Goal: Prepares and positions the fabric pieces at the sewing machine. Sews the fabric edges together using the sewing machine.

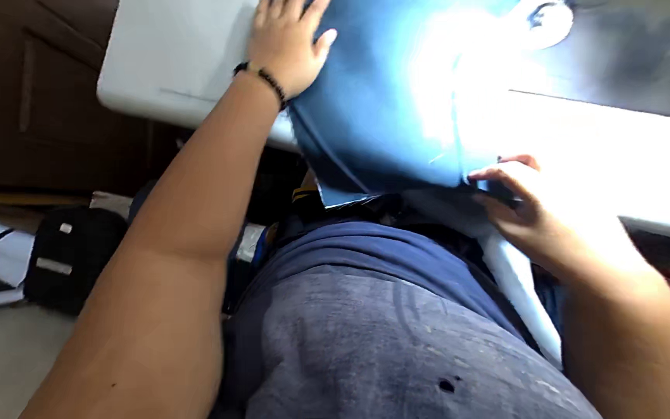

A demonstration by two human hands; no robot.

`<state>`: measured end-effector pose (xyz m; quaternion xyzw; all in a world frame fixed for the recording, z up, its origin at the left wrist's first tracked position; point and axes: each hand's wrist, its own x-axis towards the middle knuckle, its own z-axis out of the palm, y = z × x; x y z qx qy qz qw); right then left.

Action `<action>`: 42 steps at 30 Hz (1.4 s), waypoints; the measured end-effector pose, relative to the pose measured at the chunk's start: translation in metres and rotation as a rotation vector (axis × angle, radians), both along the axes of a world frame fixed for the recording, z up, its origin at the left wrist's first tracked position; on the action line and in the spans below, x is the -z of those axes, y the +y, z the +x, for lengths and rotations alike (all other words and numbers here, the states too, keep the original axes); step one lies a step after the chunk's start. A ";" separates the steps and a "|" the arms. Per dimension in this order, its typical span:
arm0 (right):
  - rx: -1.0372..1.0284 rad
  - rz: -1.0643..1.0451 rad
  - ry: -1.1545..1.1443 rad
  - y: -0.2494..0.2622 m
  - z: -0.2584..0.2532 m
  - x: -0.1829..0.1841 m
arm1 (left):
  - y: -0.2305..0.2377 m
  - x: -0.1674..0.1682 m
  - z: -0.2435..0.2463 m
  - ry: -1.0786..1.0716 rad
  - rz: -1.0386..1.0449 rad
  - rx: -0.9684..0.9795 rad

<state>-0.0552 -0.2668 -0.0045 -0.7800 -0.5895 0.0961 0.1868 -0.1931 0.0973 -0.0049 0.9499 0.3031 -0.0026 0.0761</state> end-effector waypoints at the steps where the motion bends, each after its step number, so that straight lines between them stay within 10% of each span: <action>1: 0.032 0.052 0.003 -0.005 0.000 0.001 | -0.008 0.000 -0.011 0.000 0.014 -0.004; 7: 0.473 0.297 0.181 -0.031 0.025 0.018 | -0.045 -0.008 -0.061 0.110 0.067 -0.050; 11: 0.331 0.118 -0.030 -0.024 0.017 0.014 | -0.061 -0.047 -0.023 0.291 0.036 -0.038; 17: 0.080 0.197 -0.204 -0.013 0.013 0.022 | -0.087 -0.030 0.106 -0.184 -0.179 0.782; 42: 0.125 0.077 -0.255 -0.024 0.022 0.031 | -0.050 0.015 0.139 -0.340 -0.477 0.697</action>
